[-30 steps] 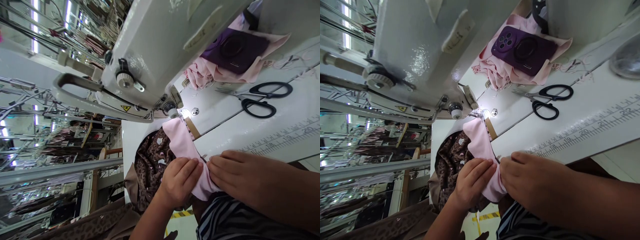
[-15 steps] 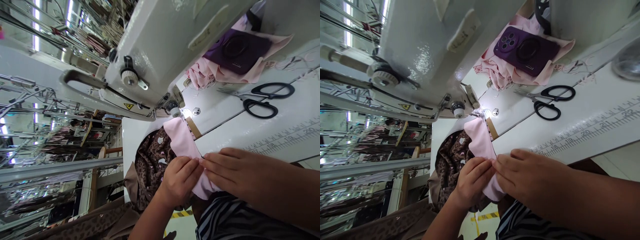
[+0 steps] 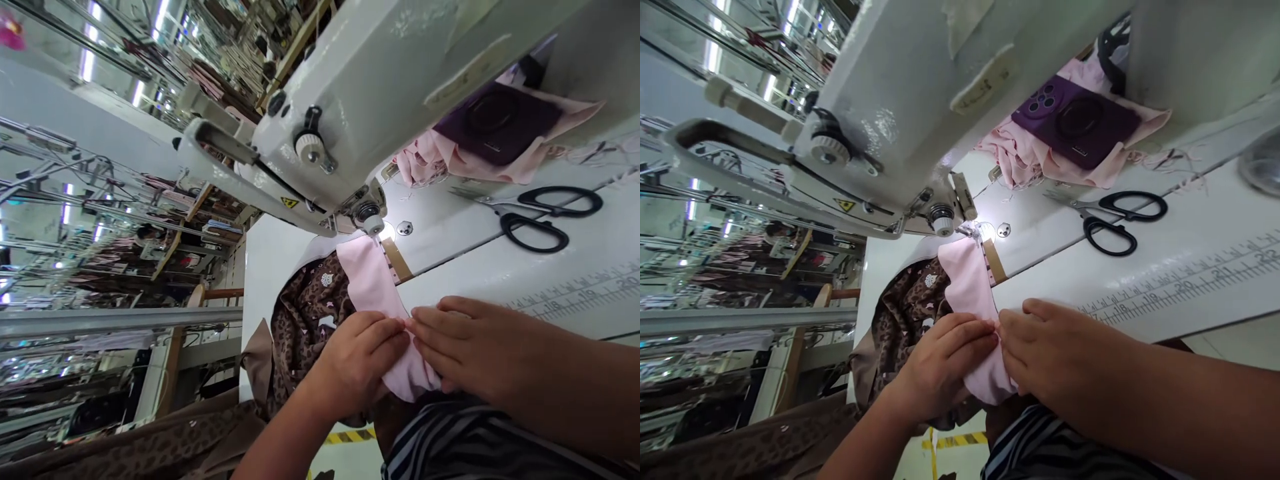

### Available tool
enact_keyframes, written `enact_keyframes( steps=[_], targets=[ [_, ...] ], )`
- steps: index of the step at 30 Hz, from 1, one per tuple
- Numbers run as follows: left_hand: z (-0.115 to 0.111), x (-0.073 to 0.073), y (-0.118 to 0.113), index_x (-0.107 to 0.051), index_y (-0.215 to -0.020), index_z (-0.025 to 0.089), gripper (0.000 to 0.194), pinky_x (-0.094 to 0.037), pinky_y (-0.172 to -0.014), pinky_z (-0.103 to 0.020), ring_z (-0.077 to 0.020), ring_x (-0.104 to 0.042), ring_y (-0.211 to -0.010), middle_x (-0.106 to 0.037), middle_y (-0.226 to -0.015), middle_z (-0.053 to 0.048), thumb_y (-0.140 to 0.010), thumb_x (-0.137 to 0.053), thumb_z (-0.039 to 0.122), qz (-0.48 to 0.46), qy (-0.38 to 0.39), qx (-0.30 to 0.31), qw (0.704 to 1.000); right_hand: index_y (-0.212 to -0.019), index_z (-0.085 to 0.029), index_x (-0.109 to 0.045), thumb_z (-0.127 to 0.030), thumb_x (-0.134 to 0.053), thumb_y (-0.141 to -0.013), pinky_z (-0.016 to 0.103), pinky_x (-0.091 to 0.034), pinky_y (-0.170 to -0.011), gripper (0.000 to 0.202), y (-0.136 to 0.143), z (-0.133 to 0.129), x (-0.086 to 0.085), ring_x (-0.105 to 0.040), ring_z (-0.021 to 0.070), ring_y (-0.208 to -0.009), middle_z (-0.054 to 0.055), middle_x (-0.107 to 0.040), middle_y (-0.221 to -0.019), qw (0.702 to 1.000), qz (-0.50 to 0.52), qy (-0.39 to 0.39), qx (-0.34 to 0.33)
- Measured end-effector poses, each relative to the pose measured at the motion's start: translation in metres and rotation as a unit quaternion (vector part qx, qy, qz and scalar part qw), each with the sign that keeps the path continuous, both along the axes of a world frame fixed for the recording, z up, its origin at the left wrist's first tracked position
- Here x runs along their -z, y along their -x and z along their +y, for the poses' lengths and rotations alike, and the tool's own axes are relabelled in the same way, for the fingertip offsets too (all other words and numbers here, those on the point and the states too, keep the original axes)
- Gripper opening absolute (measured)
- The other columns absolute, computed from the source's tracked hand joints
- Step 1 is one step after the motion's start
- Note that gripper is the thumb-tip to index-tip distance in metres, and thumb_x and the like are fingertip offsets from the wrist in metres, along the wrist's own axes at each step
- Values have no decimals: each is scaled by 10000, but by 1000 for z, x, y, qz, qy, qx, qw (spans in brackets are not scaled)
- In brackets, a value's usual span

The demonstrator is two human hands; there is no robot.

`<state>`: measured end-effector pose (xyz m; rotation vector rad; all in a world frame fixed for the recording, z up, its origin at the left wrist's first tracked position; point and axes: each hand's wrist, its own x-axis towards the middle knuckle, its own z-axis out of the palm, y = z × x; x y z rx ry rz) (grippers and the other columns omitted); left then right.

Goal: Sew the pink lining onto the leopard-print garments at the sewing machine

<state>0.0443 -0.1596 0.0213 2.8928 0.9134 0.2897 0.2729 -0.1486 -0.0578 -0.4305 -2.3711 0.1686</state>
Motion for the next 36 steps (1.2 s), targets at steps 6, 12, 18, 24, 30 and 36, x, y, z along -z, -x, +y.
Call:
enact_keyframes(
  steps=[6,12,18,24,30,36],
  targets=[
    [26,-20,5,-674,-1140,96,266,-579,-931,-414,-246,-665,-1045,-753,-1089,-144,-1007,-446,128,91,-50,10,994,-1048,-178,-677,-196,-539,-950,389,-467,-965,171,1,2,6,-581,246,-1127,104,-729,-1089,1000,5,-12,-21],
    [46,-13,15,-666,-1139,120,258,-565,-994,-419,-229,-696,-1081,-768,-1150,-109,-1060,-421,140,117,-121,5,986,-1085,-173,-685,-174,-529,-960,393,-444,-1014,199,1,0,5,-573,245,-1174,96,-731,-1146,1000,3,12,-13],
    [58,11,21,-640,-1085,132,245,-596,-993,-396,-229,-719,-1138,-772,-1167,-113,-1073,-396,152,59,-154,11,986,-1091,-161,-692,-184,-558,-944,387,-451,-999,201,0,2,2,-574,251,-1169,83,-734,-1159,1000,1,7,-19],
    [54,16,23,-629,-1052,125,237,-609,-983,-383,-224,-748,-1081,-779,-1139,-130,-1056,-392,114,57,-168,-12,984,-1097,-177,-690,-193,-553,-942,405,-458,-1001,208,0,0,3,-569,252,-1173,88,-730,-1164,1000,-14,7,-13],
    [52,16,23,-627,-1044,136,231,-617,-963,-391,-228,-750,-1054,-781,-1111,-128,-1043,-398,110,47,-167,-19,985,-1108,-172,-680,-193,-567,-928,401,-435,-1015,213,1,0,4,-577,254,-1148,88,-720,-1167,999,-30,9,-15],
    [53,18,14,-622,-985,121,212,-642,-902,-366,-230,-748,-990,-780,-1063,-137,-1022,-417,82,5,-161,-19,987,-1080,-179,-692,-201,-539,-958,388,-421,-1036,197,-5,0,0,-580,246,-1165,75,-741,-1134,1000,-20,-4,-5]
  ],
)
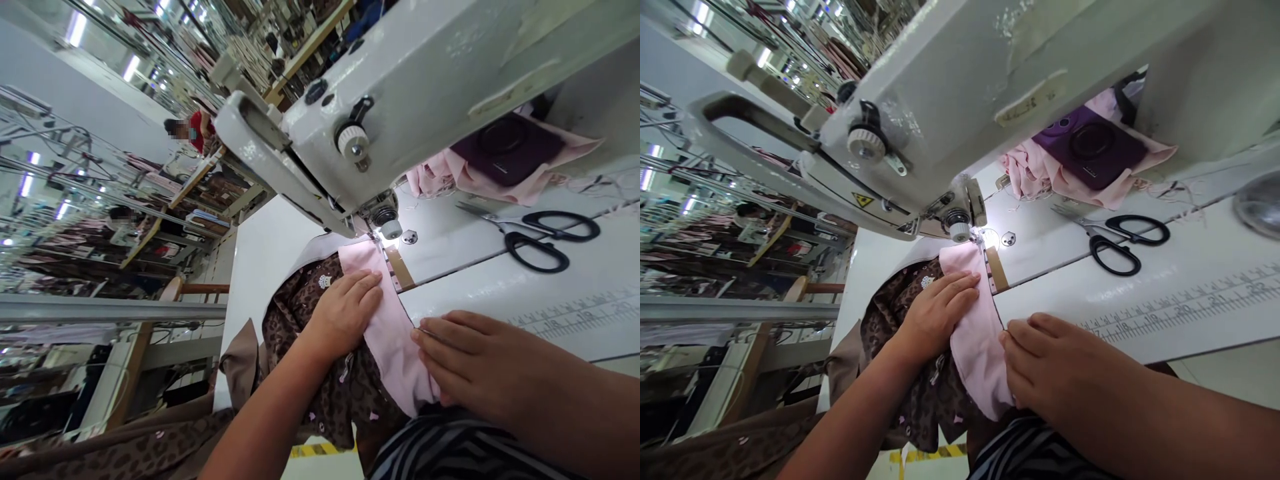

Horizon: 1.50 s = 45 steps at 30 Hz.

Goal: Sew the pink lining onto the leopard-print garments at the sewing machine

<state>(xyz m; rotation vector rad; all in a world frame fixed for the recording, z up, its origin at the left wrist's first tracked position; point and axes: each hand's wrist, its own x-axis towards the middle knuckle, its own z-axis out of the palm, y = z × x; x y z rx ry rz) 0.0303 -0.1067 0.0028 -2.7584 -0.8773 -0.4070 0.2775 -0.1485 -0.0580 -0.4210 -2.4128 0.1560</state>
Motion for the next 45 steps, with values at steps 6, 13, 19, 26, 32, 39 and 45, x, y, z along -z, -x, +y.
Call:
enact_keyframes(
  steps=[6,13,19,26,32,39,45],
  targets=[
    [-1,3,-10,-635,-939,108,227,-651,-853,-365,-234,-744,-928,-777,-1028,-144,-1017,-422,89,-7,5,-8,1000,-1066,-183,-716,-187,-302,-1070,382,-464,-961,414,-7,-3,-7,-620,219,-1092,51,-763,-1093,999,2,-10,41],
    [2,0,-7,-643,-975,118,231,-652,-861,-348,-220,-747,-941,-782,-1027,-128,-1015,-419,76,-4,3,-3,1000,-1114,-210,-695,-250,-384,-1064,378,-416,-1022,318,-5,-6,-3,-576,216,-1172,53,-748,-1150,998,-36,-17,42],
    [15,0,0,-644,-1000,127,230,-650,-890,-367,-225,-747,-984,-779,-1077,-136,-1016,-421,74,0,7,24,1000,-1124,-188,-679,-281,-562,-1007,389,-397,-1035,190,0,1,1,-557,240,-1173,70,-728,-1187,998,-56,-8,36],
    [39,-4,8,-649,-1045,97,199,-630,-943,-359,-229,-737,-1045,-772,-1085,-146,-1002,-459,55,10,12,62,998,-1084,-168,-685,-270,-516,-1044,388,-418,-1006,201,11,15,-8,-581,230,-1090,69,-730,-1148,998,-39,34,40],
    [7,-25,-6,-660,-1142,123,294,-605,-1001,-441,-256,-709,-1102,-756,-1179,-127,-941,-466,32,67,112,-12,991,-1102,-165,-678,-187,-529,-997,389,-430,-986,184,11,14,-1,-585,236,-1082,80,-730,-1156,998,-43,11,35],
    [-23,0,-3,-637,-1124,121,323,-570,-1062,-449,-252,-703,-1150,-759,-1191,-140,-901,-429,15,-9,89,-20,996,-1204,-155,-655,-232,-567,-984,399,-447,-1003,249,8,13,5,-582,246,-1144,101,-715,-1220,999,-40,18,29],
    [-16,2,1,-623,-1101,119,264,-577,-1060,-439,-275,-677,-1220,-752,-1210,-155,-897,-474,44,-13,90,19,996,-1140,-156,-678,-213,-553,-1006,398,-478,-988,192,9,12,-1,-603,233,-1125,92,-732,-1190,999,-31,19,39]
  ],
)
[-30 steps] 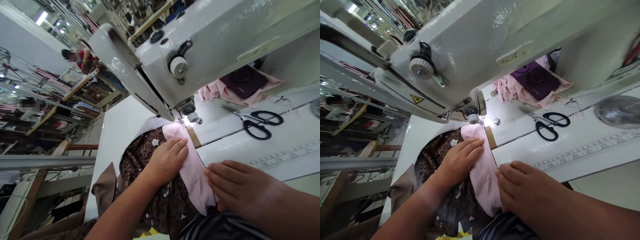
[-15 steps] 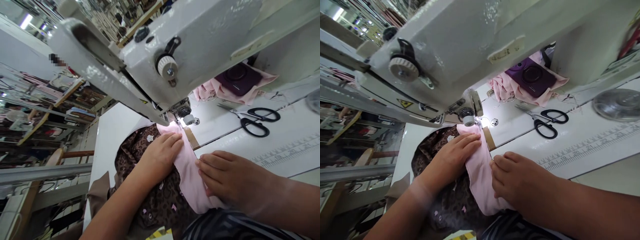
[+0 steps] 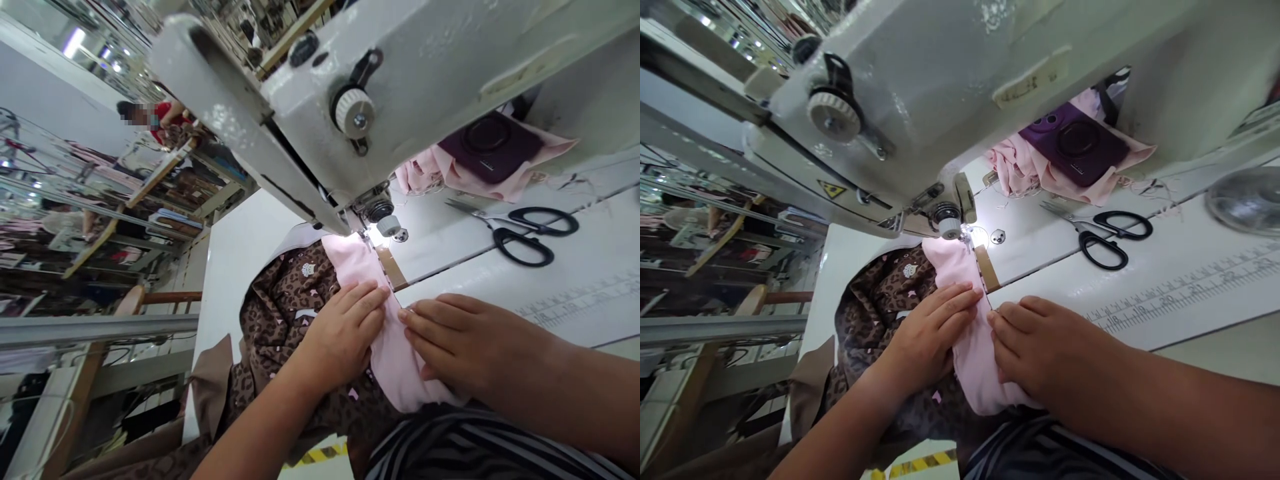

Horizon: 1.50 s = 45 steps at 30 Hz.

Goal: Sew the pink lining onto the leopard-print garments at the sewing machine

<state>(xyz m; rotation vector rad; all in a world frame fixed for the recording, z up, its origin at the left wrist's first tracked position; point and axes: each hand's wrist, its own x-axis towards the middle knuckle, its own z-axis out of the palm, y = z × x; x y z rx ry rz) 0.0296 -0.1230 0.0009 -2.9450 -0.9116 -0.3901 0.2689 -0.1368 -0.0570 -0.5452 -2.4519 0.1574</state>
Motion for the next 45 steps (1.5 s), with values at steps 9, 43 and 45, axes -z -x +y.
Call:
enact_keyframes(
  steps=[9,43,45],
  targets=[
    [4,0,-2,-637,-1130,119,332,-590,-1027,-428,-265,-689,-1165,-759,-1182,-147,-839,-490,50,-14,32,8,999,-1107,-143,-693,-220,-393,-1082,378,-471,-937,310,-1,1,-7,-621,220,-1070,80,-746,-1181,999,-3,-29,16],
    [68,-18,16,-642,-1143,128,268,-600,-982,-354,-207,-684,-1073,-749,-1132,-102,-966,-447,75,40,34,80,995,-1095,-124,-724,-323,-603,-1003,365,-517,-801,251,22,67,-23,-617,231,-1066,98,-744,-1147,993,-101,-49,25],
    [54,-21,12,-656,-1102,128,234,-586,-1024,-391,-227,-673,-1103,-737,-1151,-112,-964,-473,80,73,59,46,995,-1131,-112,-713,-308,-589,-1009,374,-522,-807,262,22,66,-20,-616,236,-1077,109,-739,-1163,994,-97,-54,23]
  ],
)
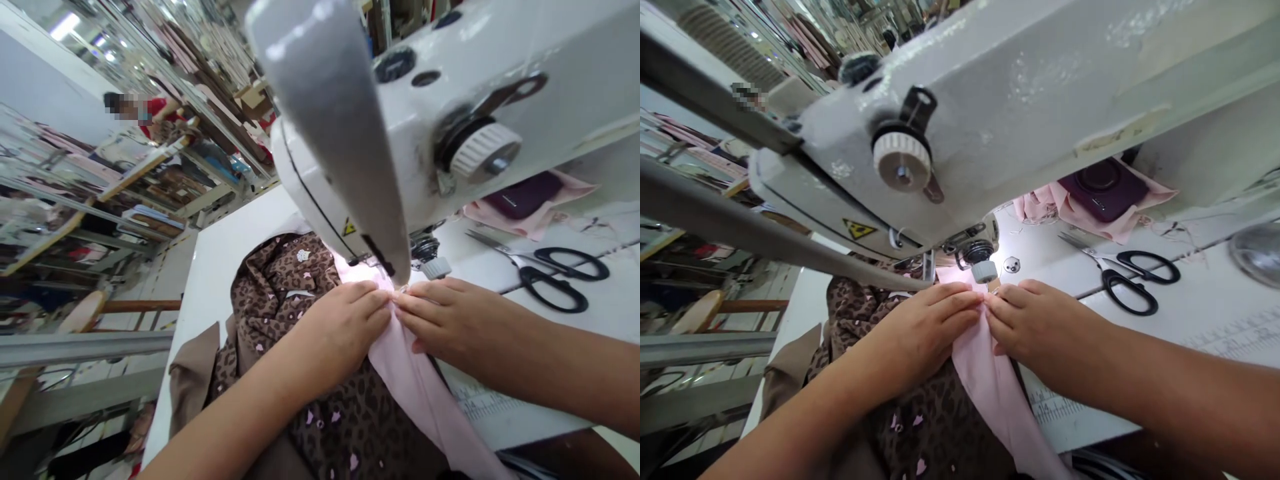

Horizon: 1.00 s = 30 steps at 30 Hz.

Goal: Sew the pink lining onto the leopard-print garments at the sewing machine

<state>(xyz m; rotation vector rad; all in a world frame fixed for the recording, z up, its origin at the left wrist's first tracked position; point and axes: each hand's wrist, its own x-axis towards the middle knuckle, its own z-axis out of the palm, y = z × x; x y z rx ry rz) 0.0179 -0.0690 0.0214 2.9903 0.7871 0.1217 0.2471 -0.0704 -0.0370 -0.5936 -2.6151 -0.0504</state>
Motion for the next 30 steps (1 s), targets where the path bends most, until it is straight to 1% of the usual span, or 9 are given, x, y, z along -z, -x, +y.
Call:
enact_keyframes(
  steps=[2,4,7,9,13,18,21,25,30],
  targets=[
    [-12,3,-2,-664,-1076,107,220,-562,-1064,-425,-242,-670,-1101,-732,-1124,-126,-966,-476,75,10,-8,-15,1000,-1167,-98,-699,-281,-567,-1016,387,-528,-820,272,0,0,2,-618,245,-1096,118,-728,-1210,1000,4,-8,-4],
    [-20,9,-2,-654,-1142,74,253,-550,-1069,-450,-261,-660,-1113,-727,-1121,-142,-977,-462,88,-16,-27,-23,999,-1129,-106,-706,-269,-541,-1027,392,-534,-812,253,-1,-1,2,-631,246,-1074,113,-732,-1206,1000,7,-8,-13],
    [-23,18,4,-627,-1236,58,314,-554,-1033,-470,-286,-641,-1128,-726,-1131,-152,-997,-439,137,-67,-33,-36,997,-1081,-123,-712,-258,-516,-1037,378,-533,-766,242,-6,-4,-1,-651,227,-990,97,-746,-1151,1000,9,1,-29],
    [-22,20,7,-625,-1257,74,332,-547,-1028,-481,-289,-630,-1136,-725,-1134,-151,-1003,-427,155,-65,-17,-36,997,-1099,-124,-710,-245,-512,-1032,376,-531,-761,242,-11,-5,-3,-650,222,-972,93,-748,-1135,999,8,5,-44],
    [-19,19,11,-628,-1274,106,358,-523,-1044,-481,-280,-612,-1168,-718,-1161,-148,-987,-416,144,-48,3,-26,998,-1136,-126,-706,-245,-525,-1018,381,-532,-770,248,-17,-7,-3,-642,227,-991,94,-745,-1156,998,3,-2,-58],
    [-17,19,12,-627,-1272,112,340,-502,-1061,-465,-277,-610,-1180,-720,-1165,-139,-975,-469,165,-49,-4,-18,999,-1240,-104,-673,-210,-594,-965,365,-534,-827,306,-19,-6,-2,-634,219,-1044,100,-729,-1232,998,-3,-3,-70],
    [-15,20,14,-631,-1249,95,316,-502,-1044,-457,-281,-622,-1158,-729,-1146,-136,-978,-486,171,-61,-14,-9,998,-1248,-116,-672,-221,-608,-961,356,-537,-839,312,-18,-4,-2,-630,213,-1058,91,-724,-1257,997,-10,0,-71],
    [-11,19,16,-638,-1222,96,313,-506,-1030,-454,-279,-628,-1130,-743,-1143,-121,-1012,-418,168,-80,-24,3,996,-1211,-134,-681,-238,-614,-959,358,-538,-835,281,-16,-1,0,-629,219,-1052,86,-726,-1257,997,-2,-11,-72],
    [-3,17,18,-642,-1210,79,322,-526,-1004,-434,-287,-623,-1136,-742,-1146,-122,-1019,-397,168,-80,-21,14,996,-1271,-106,-644,-260,-700,-886,366,-545,-844,419,-16,3,-1,-622,229,-1066,81,-719,-1267,997,-16,-5,-73]
  ],
)
